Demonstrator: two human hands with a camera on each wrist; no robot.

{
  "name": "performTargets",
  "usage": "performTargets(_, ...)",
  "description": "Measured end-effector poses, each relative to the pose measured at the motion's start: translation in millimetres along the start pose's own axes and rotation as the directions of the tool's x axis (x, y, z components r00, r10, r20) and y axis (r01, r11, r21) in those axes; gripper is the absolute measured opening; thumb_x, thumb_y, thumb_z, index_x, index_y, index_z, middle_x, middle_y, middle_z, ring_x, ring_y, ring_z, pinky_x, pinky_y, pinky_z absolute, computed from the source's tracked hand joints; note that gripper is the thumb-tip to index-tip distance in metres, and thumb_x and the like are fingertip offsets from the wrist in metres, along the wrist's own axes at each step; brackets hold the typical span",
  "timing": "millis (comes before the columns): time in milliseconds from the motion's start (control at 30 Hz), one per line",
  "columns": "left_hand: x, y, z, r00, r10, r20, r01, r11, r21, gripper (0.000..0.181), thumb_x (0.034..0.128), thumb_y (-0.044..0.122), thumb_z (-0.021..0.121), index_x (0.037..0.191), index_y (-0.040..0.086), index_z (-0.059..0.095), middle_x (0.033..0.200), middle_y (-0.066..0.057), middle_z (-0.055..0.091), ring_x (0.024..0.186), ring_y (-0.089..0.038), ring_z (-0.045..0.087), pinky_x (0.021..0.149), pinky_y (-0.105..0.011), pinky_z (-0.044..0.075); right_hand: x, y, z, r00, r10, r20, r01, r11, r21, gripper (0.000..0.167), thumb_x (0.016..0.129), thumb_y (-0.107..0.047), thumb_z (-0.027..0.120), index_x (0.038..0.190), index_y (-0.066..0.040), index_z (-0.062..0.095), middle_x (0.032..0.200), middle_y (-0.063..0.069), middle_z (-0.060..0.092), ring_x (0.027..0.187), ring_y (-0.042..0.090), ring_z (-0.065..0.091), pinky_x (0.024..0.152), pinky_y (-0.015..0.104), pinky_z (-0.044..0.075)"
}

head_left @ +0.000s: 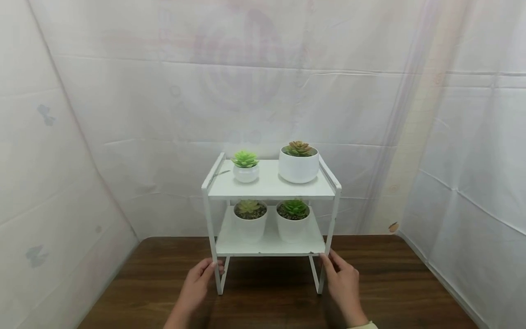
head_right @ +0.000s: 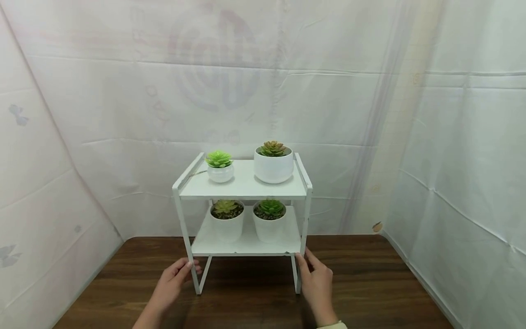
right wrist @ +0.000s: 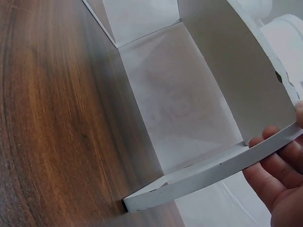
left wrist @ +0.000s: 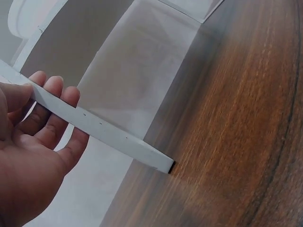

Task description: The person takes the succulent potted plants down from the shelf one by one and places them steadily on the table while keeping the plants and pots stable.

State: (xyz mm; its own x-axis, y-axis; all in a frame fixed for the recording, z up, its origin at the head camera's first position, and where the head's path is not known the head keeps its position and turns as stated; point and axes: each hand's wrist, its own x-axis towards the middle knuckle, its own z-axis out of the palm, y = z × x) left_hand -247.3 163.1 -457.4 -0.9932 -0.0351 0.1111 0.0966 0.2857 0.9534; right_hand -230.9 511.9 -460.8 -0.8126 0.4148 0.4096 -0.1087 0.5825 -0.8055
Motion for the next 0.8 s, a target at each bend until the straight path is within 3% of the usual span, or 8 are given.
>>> performTargets(233,-3.9,-1.3,3.9,0.998,0.043,-0.034,-0.044,0.999,-0.015,0.028,0.1038,0.015,0.045,0.115,-0.005,0.062,0.106,-0.020,0.069,0.103,-0.028,0.066,0.085,-0.037,0.055,0.1,0.9,-0.4,0.999,-0.033,0.000,0.033,0.999,-0.010,0.043,0.092,-0.040,0.065,0.121,-0.008,0.069,0.080,0.003,0.075,0.069,0.009,0.062,0.058,0.022,0.047)
performTargets(433,-5.6,-0.5,5.8,0.999,0.046,-0.026,-0.046,0.999,-0.005,0.030,0.1044,0.017,0.044,0.117,-0.003,0.062,0.105,-0.015,0.070,0.105,-0.029,0.065,0.089,-0.045,0.054,-0.1,2.9,-1.3,0.999,-0.039,-0.014,0.039,0.999,-0.006,0.041,0.092,-0.038,0.066,0.120,-0.008,0.069,0.081,0.005,0.076,0.071,0.011,0.064,0.058,0.023,0.048)
performTargets(633,-4.8,0.1,4.8,0.998,0.050,-0.027,-0.050,0.999,-0.012,0.027,0.1038,0.013,0.044,0.116,-0.004,0.061,0.104,-0.016,0.069,0.104,-0.030,0.064,0.091,-0.043,0.052,-0.6,3.2,-0.3,1.000,-0.023,-0.004,0.023,1.000,0.000,0.043,0.092,-0.040,0.065,0.121,-0.009,0.069,0.082,0.005,0.076,0.069,0.009,0.063,0.058,0.022,0.048)
performTargets(800,-1.1,-0.5,2.8,0.998,0.062,-0.026,-0.063,0.997,-0.040,0.033,0.1011,0.017,0.052,0.131,0.002,0.051,0.102,-0.017,0.071,0.098,-0.025,0.067,0.089,-0.038,0.053,-0.8,4.0,2.0,1.000,-0.025,-0.018,0.025,1.000,0.016,0.042,0.091,-0.038,0.067,0.121,-0.008,0.069,0.082,0.006,0.076,0.069,0.006,0.063,0.058,0.022,0.048)
